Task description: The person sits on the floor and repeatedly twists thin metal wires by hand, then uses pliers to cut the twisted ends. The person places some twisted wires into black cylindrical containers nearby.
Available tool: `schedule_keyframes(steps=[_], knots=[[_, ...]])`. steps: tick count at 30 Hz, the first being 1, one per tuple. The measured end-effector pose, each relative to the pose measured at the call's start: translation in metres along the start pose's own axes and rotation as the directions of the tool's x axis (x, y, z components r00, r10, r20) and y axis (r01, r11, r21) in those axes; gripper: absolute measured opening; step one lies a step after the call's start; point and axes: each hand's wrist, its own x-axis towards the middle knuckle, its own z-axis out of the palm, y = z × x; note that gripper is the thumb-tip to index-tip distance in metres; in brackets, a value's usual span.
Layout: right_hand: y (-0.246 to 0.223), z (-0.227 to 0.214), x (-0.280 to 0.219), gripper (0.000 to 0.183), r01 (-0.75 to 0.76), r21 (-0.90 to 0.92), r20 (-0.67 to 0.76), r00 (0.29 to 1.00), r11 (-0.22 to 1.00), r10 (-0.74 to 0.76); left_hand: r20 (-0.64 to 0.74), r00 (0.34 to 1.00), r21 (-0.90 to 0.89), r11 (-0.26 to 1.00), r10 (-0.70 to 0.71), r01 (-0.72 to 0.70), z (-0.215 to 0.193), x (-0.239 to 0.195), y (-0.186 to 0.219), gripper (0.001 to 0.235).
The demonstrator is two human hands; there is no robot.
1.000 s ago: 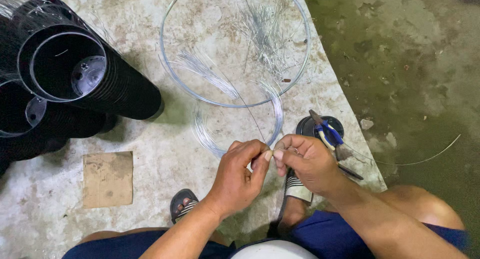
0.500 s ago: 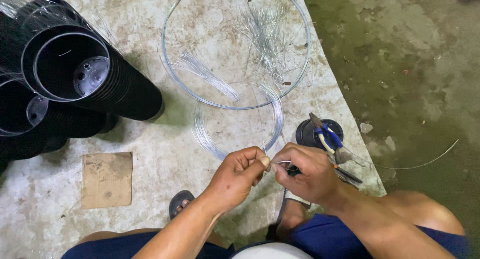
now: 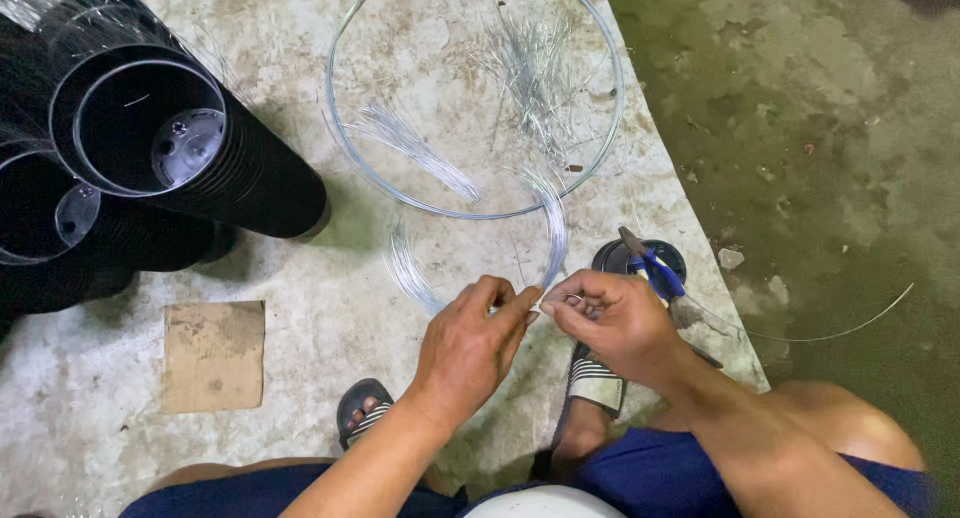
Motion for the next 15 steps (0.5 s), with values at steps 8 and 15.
schedule_keyframes(steps=[8,15], knots=[[-0.006,0.003,-0.004,0.01,0.098,-0.037,-0.007,0.995,0.994,-0.099,-0.113,0.993,-0.174,0.985,-0.041,0.021,0.005,-0.004,-0.003,0.016],[-0.041,-0.007,-0.007,0.007,0.412,-0.375,0.092,0.908,0.831,-0.409,0.146,0.96,-0.541,0.794,-0.238,0.279,0.006,-0.004,-0.01,0.012]])
